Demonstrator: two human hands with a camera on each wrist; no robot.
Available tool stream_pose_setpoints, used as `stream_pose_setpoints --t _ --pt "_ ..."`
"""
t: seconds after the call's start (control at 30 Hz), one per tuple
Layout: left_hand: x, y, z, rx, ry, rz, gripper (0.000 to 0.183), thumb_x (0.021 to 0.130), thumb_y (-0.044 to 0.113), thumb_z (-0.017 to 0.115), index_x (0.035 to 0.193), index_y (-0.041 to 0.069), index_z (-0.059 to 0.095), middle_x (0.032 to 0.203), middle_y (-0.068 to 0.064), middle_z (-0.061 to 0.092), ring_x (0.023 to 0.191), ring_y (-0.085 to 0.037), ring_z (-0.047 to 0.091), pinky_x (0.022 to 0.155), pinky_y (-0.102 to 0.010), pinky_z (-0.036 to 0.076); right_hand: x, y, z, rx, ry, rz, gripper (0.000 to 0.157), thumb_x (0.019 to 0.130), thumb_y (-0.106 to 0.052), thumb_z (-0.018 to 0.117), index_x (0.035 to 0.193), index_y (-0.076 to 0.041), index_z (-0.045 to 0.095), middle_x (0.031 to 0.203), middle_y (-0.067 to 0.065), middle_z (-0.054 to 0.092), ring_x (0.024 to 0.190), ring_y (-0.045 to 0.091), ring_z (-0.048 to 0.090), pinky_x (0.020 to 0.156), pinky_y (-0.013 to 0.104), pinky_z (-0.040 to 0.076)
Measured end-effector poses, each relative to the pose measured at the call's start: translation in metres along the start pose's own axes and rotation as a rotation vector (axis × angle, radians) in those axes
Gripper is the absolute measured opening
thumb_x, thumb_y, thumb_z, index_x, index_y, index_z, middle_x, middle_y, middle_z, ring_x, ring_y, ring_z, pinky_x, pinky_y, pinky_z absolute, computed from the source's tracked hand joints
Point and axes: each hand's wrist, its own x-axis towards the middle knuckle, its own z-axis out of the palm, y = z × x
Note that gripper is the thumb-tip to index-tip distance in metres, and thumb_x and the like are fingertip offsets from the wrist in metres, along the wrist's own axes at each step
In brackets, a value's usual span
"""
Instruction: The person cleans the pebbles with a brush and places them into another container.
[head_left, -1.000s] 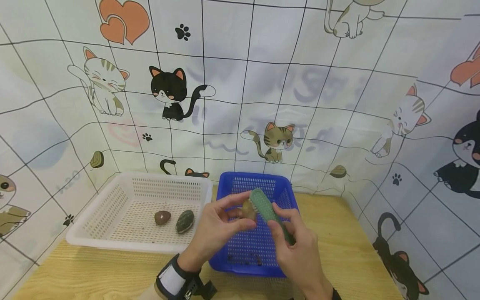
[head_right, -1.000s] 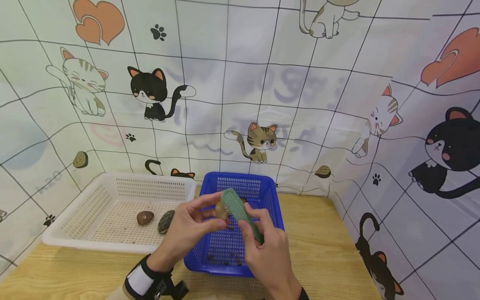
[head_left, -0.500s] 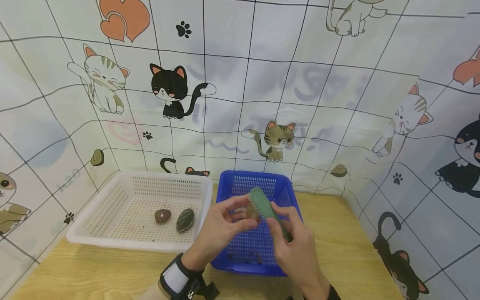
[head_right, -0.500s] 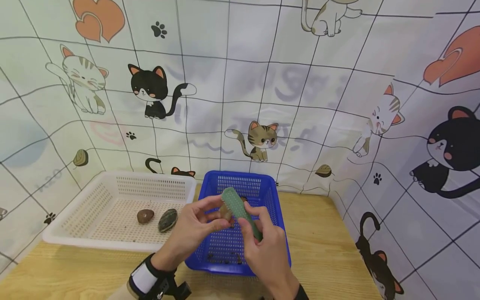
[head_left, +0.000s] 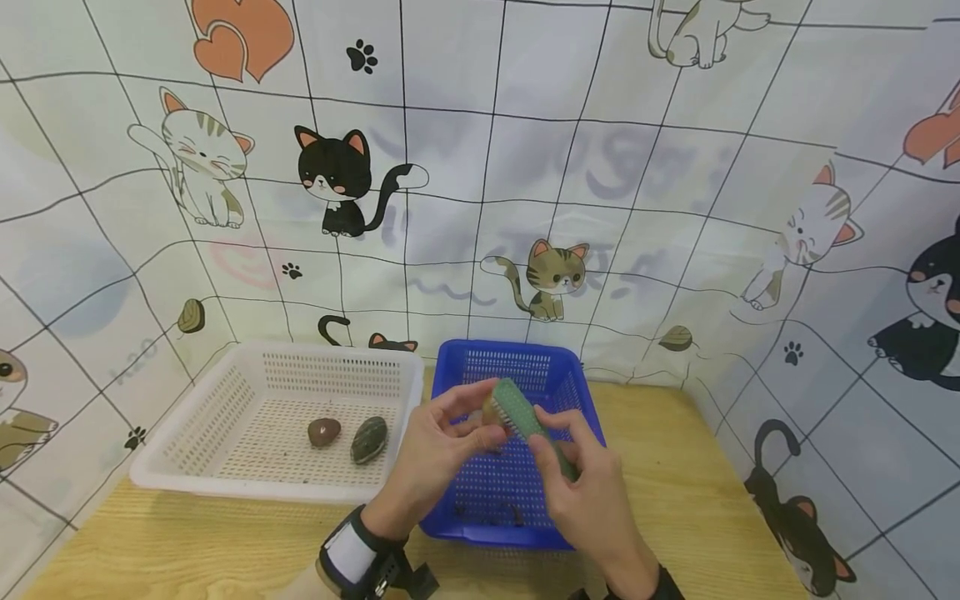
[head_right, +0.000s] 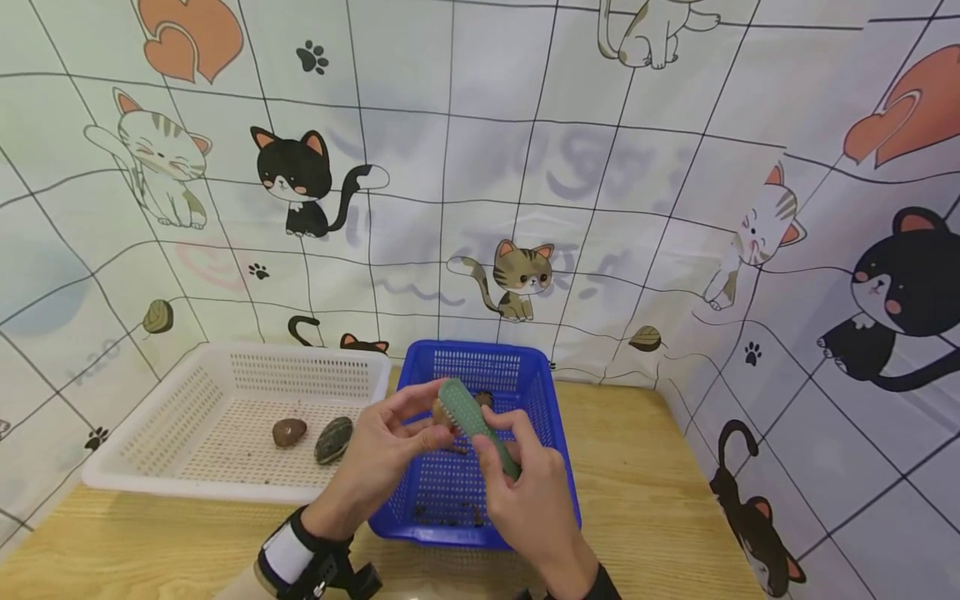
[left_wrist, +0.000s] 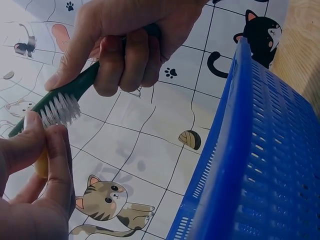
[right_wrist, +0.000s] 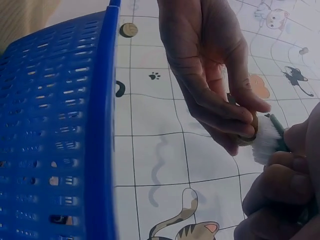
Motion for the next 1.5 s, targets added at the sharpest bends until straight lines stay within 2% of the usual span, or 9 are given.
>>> stream_pose_setpoints --t 0.27,0.4,0.57,0.73,0.9,1.0,1.17,1.4,1.5 --pt "0.0 0.0 0.003 0.011 -0.09 -0.019 0.066 0.102 0.008 0.091 0.163 0.008 0.066 0.154 -0.016 0.073 0.115 -0.016 0.087 0.103 -0.036 0.072 0.003 0.003 -0.002 -0.056 0.049 0.061 0.025 0.114 0.002 0.068 0.139 -0.004 0.071 0.054 -0.016 0.046 0.048 -0.017 0.028 0.038 0.008 0.027" --pt "0.0 0.001 0.002 0.0 -0.05 -0.002 0.064 0.103 0.009 0.09 0.163 0.009 0.066 0.156 -0.016 0.071 0.115 -0.017 0.087 0.101 -0.035 0.073 0.004 0.005 -0.005 -0.047 0.029 0.071 0.023 0.114 0.002 0.069 0.137 -0.005 0.072 0.053 -0.015 0.045 0.048 -0.017 0.027 0.038 0.008 0.026" --pt "0.001 0.001 -0.002 0.013 0.018 -0.007 0.063 0.102 0.011 0.091 0.161 0.007 0.067 0.159 -0.019 0.068 0.124 -0.02 0.085 0.098 -0.034 0.073 0.002 0.005 -0.004 0.006 -0.034 0.063 0.022 0.115 0.002 0.067 0.136 -0.005 0.071 0.055 -0.017 0.043 0.048 -0.018 0.026 0.038 0.006 0.025" --pt "0.001 0.001 -0.001 0.051 -0.03 -0.041 0.064 0.1 0.014 0.095 0.159 0.009 0.07 0.158 -0.016 0.069 0.123 -0.02 0.086 0.103 -0.034 0.072 0.001 0.005 -0.002 0.01 -0.038 0.062 0.023 0.116 0.001 0.066 0.139 -0.004 0.069 0.055 -0.016 0.044 0.048 -0.018 0.027 0.038 0.007 0.026" --pt "0.0 0.003 0.001 0.027 -0.085 -0.017 0.066 0.1 0.016 0.094 0.161 0.009 0.069 0.154 -0.016 0.074 0.119 -0.018 0.087 0.094 -0.029 0.072 0.002 0.005 -0.004 -0.023 0.004 0.088 0.023 0.116 0.0 0.067 0.138 -0.005 0.069 0.054 -0.016 0.047 0.048 -0.017 0.027 0.038 0.008 0.026" --pt "-0.001 0.005 0.0 0.019 -0.061 0.008 0.066 0.101 0.016 0.093 0.161 0.011 0.069 0.155 -0.015 0.075 0.12 -0.017 0.087 0.091 -0.027 0.071 0.003 0.003 -0.007 -0.015 -0.008 0.087 0.022 0.116 0.001 0.067 0.137 -0.007 0.07 0.055 -0.016 0.046 0.048 -0.017 0.028 0.038 0.008 0.027" --pt "0.0 0.007 -0.002 0.0 0.005 0.035 0.068 0.099 0.014 0.095 0.161 0.008 0.069 0.163 -0.018 0.068 0.125 -0.017 0.085 0.097 -0.031 0.073 0.002 -0.003 -0.008 0.022 -0.055 0.069 0.022 0.116 0.001 0.067 0.136 -0.007 0.07 0.055 -0.014 0.047 0.048 -0.018 0.029 0.036 0.008 0.028" --pt "-0.003 0.012 -0.004 0.003 -0.056 0.062 0.072 0.098 0.014 0.094 0.164 0.008 0.066 0.164 -0.018 0.068 0.125 -0.017 0.085 0.099 -0.03 0.072 0.001 -0.008 -0.007 0.006 -0.016 0.083 0.023 0.116 0.0 0.067 0.138 -0.008 0.07 0.054 -0.013 0.045 0.048 -0.018 0.029 0.035 0.01 0.028" --pt "-0.003 0.013 -0.004 0.018 -0.044 0.078 0.072 0.098 0.013 0.095 0.164 0.008 0.065 0.16 -0.018 0.07 0.124 -0.017 0.085 0.098 -0.03 0.073 0.001 -0.008 -0.007 0.004 -0.006 0.096 0.024 0.116 -0.001 0.067 0.139 -0.008 0.071 0.053 -0.013 0.045 0.048 -0.017 0.029 0.035 0.01 0.028"
